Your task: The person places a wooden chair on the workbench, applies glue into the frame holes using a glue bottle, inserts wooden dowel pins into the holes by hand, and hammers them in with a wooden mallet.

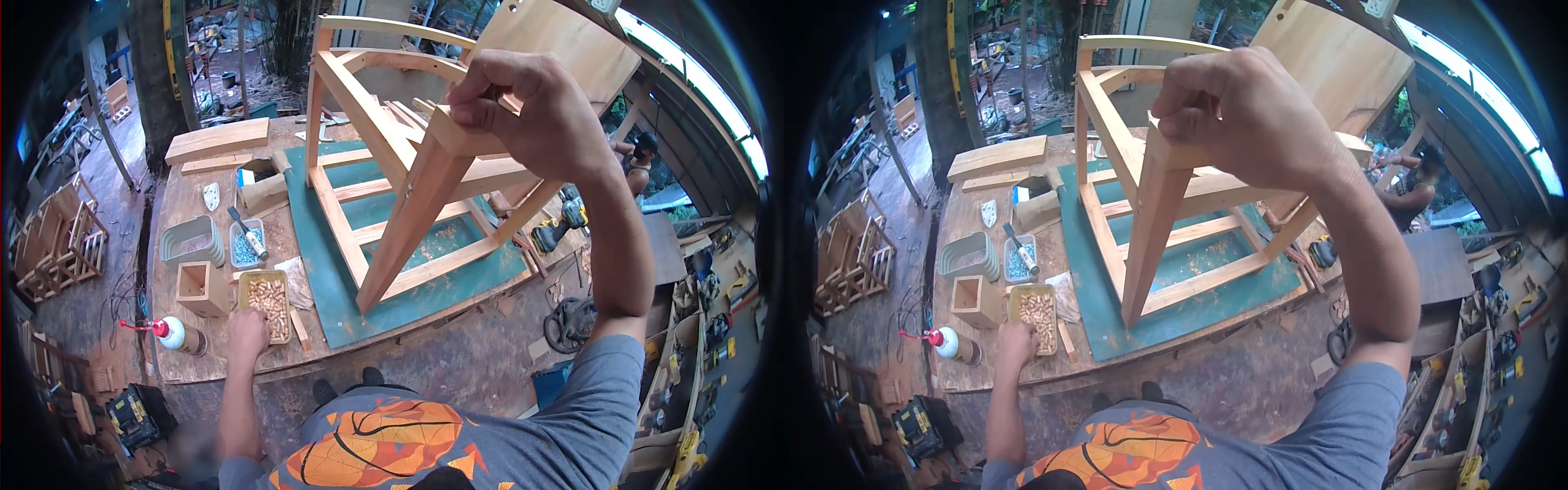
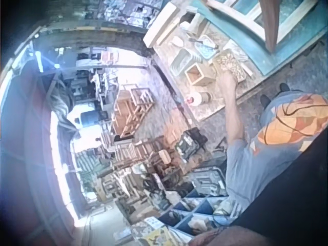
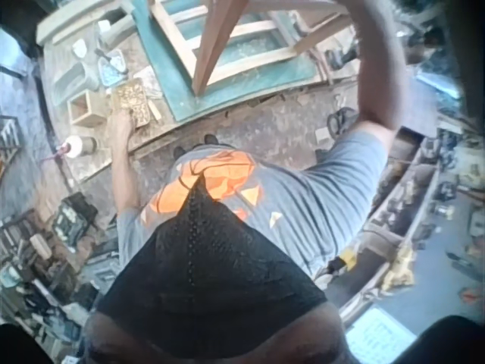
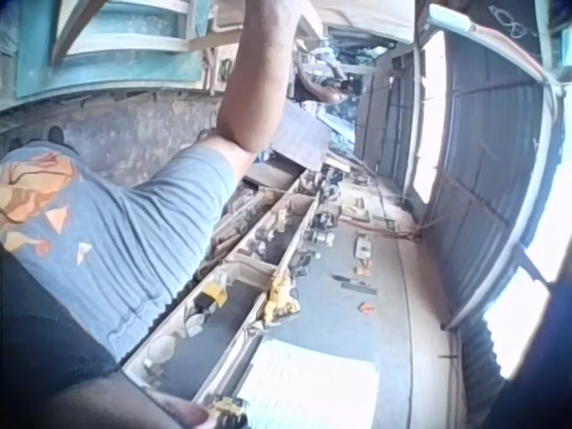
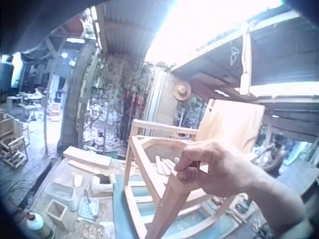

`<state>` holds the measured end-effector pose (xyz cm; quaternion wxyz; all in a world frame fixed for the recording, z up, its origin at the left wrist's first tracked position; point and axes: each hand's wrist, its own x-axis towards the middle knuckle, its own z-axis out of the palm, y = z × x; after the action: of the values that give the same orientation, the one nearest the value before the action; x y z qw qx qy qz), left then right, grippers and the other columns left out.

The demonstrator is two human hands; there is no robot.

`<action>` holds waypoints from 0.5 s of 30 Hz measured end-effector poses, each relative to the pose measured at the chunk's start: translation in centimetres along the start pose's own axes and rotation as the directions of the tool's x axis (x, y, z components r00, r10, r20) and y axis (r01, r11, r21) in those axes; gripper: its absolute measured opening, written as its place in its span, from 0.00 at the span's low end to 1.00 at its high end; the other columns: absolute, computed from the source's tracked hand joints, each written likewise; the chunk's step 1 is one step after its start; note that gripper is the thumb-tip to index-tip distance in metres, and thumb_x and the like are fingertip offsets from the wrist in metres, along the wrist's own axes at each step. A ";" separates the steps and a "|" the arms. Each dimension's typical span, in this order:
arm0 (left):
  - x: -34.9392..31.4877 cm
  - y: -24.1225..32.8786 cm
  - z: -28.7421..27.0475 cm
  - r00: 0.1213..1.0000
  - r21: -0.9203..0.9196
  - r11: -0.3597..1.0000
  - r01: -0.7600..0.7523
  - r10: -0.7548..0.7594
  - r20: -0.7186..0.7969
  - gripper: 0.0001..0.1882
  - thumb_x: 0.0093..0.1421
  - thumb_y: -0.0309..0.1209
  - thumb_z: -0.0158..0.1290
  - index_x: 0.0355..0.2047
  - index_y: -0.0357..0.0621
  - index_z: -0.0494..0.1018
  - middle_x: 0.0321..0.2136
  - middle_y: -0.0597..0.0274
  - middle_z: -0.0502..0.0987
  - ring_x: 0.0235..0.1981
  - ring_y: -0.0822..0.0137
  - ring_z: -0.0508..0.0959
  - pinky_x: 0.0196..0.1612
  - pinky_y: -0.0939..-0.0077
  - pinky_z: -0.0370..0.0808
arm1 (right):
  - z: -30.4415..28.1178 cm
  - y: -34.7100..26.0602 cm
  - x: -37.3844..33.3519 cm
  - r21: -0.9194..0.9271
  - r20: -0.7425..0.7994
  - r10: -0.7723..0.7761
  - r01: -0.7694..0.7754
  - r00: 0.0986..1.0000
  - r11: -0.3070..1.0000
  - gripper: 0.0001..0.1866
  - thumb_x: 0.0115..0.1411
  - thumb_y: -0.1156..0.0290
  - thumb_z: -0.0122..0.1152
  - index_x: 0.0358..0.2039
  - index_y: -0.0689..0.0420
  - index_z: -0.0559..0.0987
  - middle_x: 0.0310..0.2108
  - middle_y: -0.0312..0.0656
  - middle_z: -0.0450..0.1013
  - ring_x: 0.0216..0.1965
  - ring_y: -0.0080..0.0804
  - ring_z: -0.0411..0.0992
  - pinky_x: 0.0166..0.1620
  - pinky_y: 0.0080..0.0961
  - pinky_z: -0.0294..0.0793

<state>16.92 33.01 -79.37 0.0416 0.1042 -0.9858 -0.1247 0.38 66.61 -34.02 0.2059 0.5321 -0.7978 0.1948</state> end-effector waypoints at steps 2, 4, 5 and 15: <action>0.3 -0.3 1.3 0.999 0.059 0.998 -0.002 -0.001 0.049 0.08 0.55 0.33 0.58 0.28 0.45 0.84 0.26 0.46 0.82 0.34 0.47 0.83 0.44 0.51 0.75 | 0.4 0.2 0.1 -0.026 0.045 0.003 -0.002 0.999 1.000 0.06 0.57 0.72 0.69 0.35 0.59 0.84 0.28 0.42 0.80 0.32 0.31 0.80 0.39 0.29 0.78; 1.1 -0.8 1.3 0.999 0.049 0.999 0.011 -0.013 0.052 0.07 0.54 0.30 0.55 0.27 0.47 0.84 0.27 0.49 0.83 0.33 0.51 0.84 0.45 0.53 0.74 | -0.1 0.5 -0.2 0.047 0.078 0.028 -0.032 0.997 0.998 0.08 0.61 0.69 0.68 0.38 0.59 0.84 0.32 0.40 0.81 0.36 0.27 0.80 0.43 0.28 0.79; 1.0 -0.9 1.1 0.997 0.047 0.999 0.028 -0.031 0.067 0.07 0.54 0.30 0.55 0.27 0.47 0.84 0.27 0.49 0.83 0.33 0.51 0.84 0.45 0.53 0.74 | -0.4 1.2 -0.5 0.111 0.090 0.021 -0.031 0.996 0.993 0.09 0.63 0.68 0.67 0.40 0.59 0.85 0.33 0.39 0.81 0.37 0.26 0.79 0.45 0.27 0.79; 1.0 1.3 -0.3 0.976 0.290 0.955 -0.057 -0.009 0.220 0.07 0.54 0.30 0.55 0.26 0.47 0.83 0.26 0.54 0.84 0.31 0.56 0.85 0.42 0.57 0.77 | -0.7 11.2 -2.6 0.265 0.070 0.459 -0.460 0.886 0.847 0.24 0.71 0.55 0.56 0.53 0.65 0.79 0.38 0.37 0.78 0.41 0.23 0.73 0.47 0.22 0.72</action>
<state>15.73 33.90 -78.66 -0.0815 0.0828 -0.9931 0.0134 -9.07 73.00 -35.83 0.0763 0.3493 -0.8675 0.3459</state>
